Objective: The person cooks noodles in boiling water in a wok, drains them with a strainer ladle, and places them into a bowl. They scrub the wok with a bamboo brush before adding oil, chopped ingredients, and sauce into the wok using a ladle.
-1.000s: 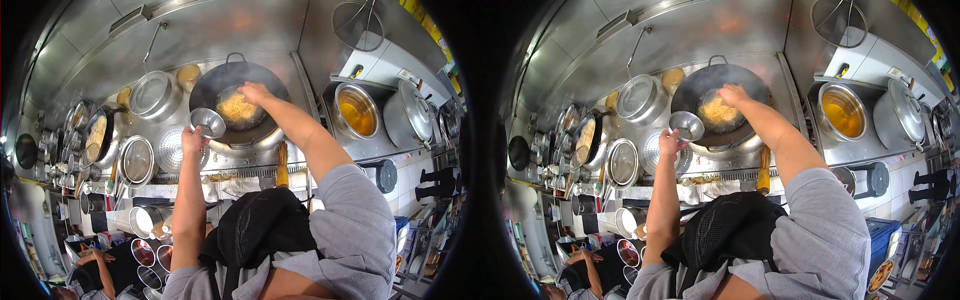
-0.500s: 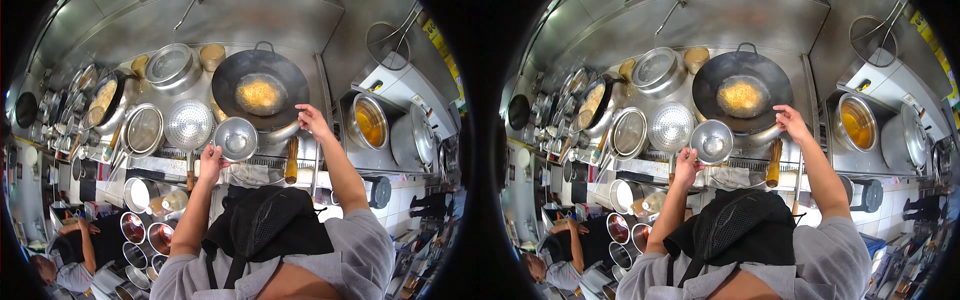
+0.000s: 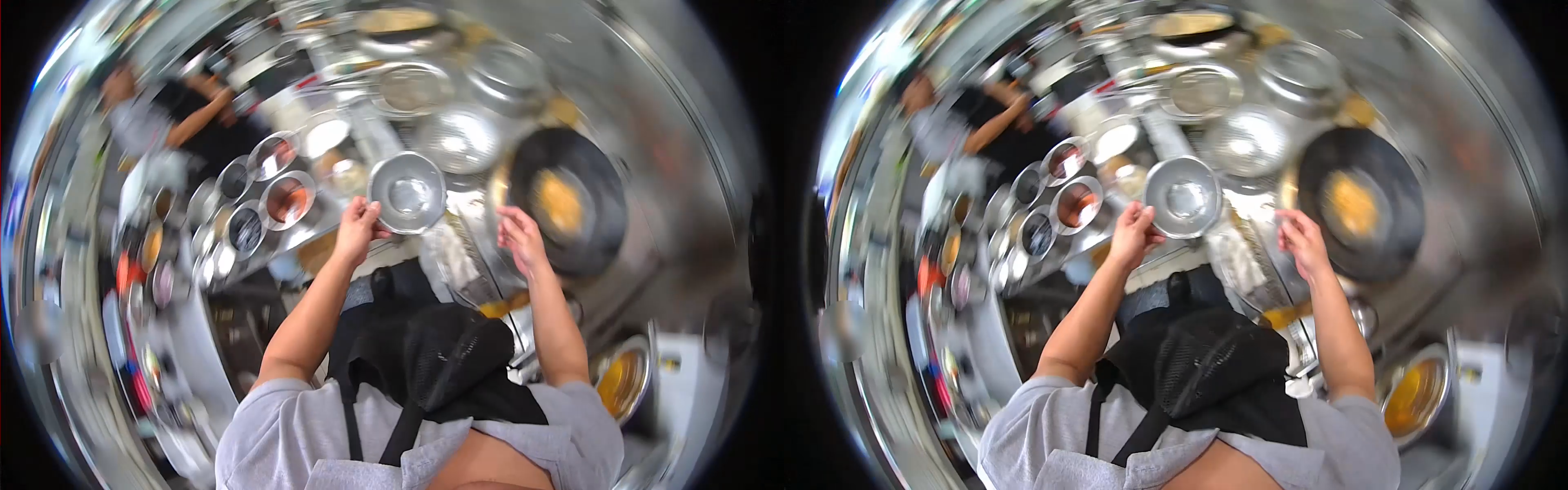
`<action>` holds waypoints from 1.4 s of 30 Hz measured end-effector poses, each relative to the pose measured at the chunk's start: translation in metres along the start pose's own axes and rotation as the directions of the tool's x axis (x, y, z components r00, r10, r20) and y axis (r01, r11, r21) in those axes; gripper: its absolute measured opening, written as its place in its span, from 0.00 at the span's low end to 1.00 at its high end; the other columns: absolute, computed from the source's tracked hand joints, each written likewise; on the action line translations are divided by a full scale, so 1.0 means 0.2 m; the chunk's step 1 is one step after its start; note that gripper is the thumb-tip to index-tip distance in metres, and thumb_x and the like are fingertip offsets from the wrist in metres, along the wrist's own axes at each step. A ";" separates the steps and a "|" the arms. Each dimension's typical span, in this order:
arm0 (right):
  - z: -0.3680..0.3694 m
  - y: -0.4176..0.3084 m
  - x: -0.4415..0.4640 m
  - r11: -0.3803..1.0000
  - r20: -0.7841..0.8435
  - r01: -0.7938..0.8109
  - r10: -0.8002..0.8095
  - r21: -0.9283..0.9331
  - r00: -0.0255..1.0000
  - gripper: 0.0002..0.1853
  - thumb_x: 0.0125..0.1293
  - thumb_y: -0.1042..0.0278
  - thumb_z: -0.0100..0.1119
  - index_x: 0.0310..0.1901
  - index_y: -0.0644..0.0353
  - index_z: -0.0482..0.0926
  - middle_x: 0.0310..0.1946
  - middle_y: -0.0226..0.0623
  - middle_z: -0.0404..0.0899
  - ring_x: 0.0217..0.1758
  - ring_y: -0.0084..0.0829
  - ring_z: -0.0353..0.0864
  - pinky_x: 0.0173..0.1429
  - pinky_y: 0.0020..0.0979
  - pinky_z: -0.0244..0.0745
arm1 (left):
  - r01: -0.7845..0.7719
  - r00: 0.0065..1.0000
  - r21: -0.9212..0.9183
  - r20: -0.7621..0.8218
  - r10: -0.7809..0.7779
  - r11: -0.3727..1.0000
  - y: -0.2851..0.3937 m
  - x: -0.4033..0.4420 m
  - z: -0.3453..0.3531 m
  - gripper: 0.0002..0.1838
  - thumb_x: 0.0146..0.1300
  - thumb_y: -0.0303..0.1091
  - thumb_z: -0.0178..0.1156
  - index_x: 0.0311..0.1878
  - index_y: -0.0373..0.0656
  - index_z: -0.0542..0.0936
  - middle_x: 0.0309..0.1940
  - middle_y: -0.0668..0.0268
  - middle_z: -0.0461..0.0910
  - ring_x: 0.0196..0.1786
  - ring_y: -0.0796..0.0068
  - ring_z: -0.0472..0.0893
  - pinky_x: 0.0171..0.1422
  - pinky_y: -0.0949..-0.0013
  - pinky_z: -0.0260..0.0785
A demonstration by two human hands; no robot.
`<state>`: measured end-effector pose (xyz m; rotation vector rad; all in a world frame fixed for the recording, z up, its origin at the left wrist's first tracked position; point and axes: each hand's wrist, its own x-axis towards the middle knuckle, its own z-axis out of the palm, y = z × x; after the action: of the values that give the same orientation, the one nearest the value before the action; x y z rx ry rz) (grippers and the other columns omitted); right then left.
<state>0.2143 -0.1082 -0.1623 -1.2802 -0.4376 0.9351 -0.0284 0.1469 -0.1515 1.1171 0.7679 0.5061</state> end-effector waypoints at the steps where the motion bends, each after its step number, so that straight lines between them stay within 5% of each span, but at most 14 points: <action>1: 0.08 0.05 0.04 1.000 0.099 0.003 -0.003 0.005 0.995 0.13 0.70 0.65 0.58 0.53 0.59 0.77 0.31 0.27 0.74 0.31 0.19 0.72 0.35 0.23 0.72 | -0.026 0.997 -0.005 -0.072 0.025 1.000 0.01 -0.08 -0.09 0.09 0.72 0.35 0.56 0.39 0.43 0.68 0.29 0.67 0.74 0.25 0.76 0.78 0.28 0.70 0.79; 5: 0.45 0.20 0.09 0.988 0.354 -0.098 0.133 -0.116 0.926 0.14 0.70 0.67 0.57 0.55 0.62 0.76 0.30 0.28 0.73 0.31 0.20 0.72 0.35 0.23 0.70 | -0.159 0.945 -0.085 -0.302 0.127 0.984 -0.03 -0.47 -0.57 0.10 0.72 0.37 0.57 0.39 0.44 0.67 0.30 0.67 0.75 0.25 0.76 0.79 0.29 0.71 0.79; 11: 0.86 0.27 0.04 0.948 0.599 -0.113 0.277 -0.297 0.752 0.15 0.70 0.67 0.57 0.55 0.61 0.76 0.29 0.28 0.76 0.27 0.20 0.75 0.33 0.24 0.73 | -0.344 0.696 -0.100 -0.694 0.182 0.933 -0.08 -1.07 -1.16 0.08 0.70 0.33 0.59 0.41 0.45 0.69 0.31 0.65 0.78 0.26 0.75 0.80 0.28 0.72 0.78; 22: 1.84 0.60 -0.09 0.927 0.594 -0.147 0.337 -0.346 0.730 0.14 0.72 0.67 0.53 0.56 0.59 0.75 0.30 0.28 0.78 0.27 0.18 0.76 0.31 0.22 0.75 | -0.618 0.271 -0.028 -0.946 0.180 0.786 -0.16 -2.01 -2.25 0.11 0.69 0.34 0.60 0.38 0.46 0.67 0.29 0.65 0.76 0.25 0.73 0.81 0.28 0.72 0.80; 28: 2.29 0.94 -0.28 0.742 0.542 -0.146 0.595 -0.655 0.593 0.12 0.71 0.68 0.56 0.54 0.56 0.77 0.29 0.28 0.78 0.27 0.19 0.77 0.32 0.23 0.76 | -0.706 0.144 -0.127 -0.989 -0.035 0.696 -0.41 -2.27 -2.94 0.11 0.69 0.33 0.60 0.37 0.44 0.66 0.32 0.64 0.75 0.27 0.68 0.82 0.27 0.72 0.79; 30: 2.39 0.96 -0.33 0.704 0.511 -0.159 0.633 -0.692 0.581 0.12 0.71 0.68 0.56 0.54 0.57 0.77 0.29 0.28 0.78 0.27 0.19 0.77 0.32 0.23 0.76 | -0.661 0.083 -0.154 -0.988 -0.132 0.734 -0.46 -2.27 -3.17 0.11 0.69 0.32 0.59 0.43 0.41 0.65 0.38 0.59 0.75 0.28 0.65 0.82 0.28 0.69 0.80; 35: 2.46 0.95 -0.31 0.670 0.498 -0.080 0.621 -0.738 0.606 0.13 0.71 0.69 0.55 0.54 0.59 0.77 0.29 0.30 0.77 0.27 0.20 0.76 0.33 0.24 0.75 | -0.709 0.054 -0.227 -0.962 -0.269 0.668 -0.51 -2.12 -3.55 0.19 0.70 0.28 0.54 0.60 0.33 0.63 0.48 0.50 0.77 0.34 0.57 0.85 0.32 0.66 0.81; 38: 2.36 0.95 -0.28 0.664 0.447 -0.086 0.588 -0.743 0.674 0.13 0.71 0.69 0.55 0.54 0.59 0.77 0.29 0.30 0.77 0.26 0.20 0.75 0.31 0.24 0.74 | -0.721 0.131 -0.187 -0.982 -0.133 0.668 -0.48 -1.96 -3.41 0.17 0.70 0.28 0.54 0.59 0.38 0.66 0.47 0.51 0.78 0.36 0.59 0.84 0.39 0.63 0.81; 40: 2.22 0.97 -0.28 0.672 0.378 -0.120 0.544 -0.730 0.749 0.13 0.71 0.68 0.55 0.54 0.59 0.77 0.29 0.30 0.77 0.25 0.20 0.75 0.29 0.24 0.74 | -0.643 0.376 -0.295 -0.926 -0.045 0.707 -0.48 -1.83 -3.13 0.17 0.70 0.28 0.53 0.60 0.42 0.67 0.49 0.51 0.80 0.35 0.59 0.84 0.39 0.61 0.80; 42: 1.98 1.02 -0.28 0.718 0.336 -0.149 0.486 -0.680 0.807 0.12 0.70 0.68 0.55 0.53 0.58 0.77 0.27 0.30 0.76 0.22 0.20 0.74 0.25 0.25 0.72 | -0.352 0.689 -0.409 -0.722 -0.062 0.842 -0.49 -1.68 -2.79 0.15 0.72 0.30 0.51 0.60 0.44 0.69 0.48 0.52 0.81 0.35 0.61 0.84 0.37 0.63 0.79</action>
<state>-0.1824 0.0909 -0.2339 -1.7627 -1.0207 1.5264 -0.6732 0.2098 -0.2732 0.4276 1.1248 1.2688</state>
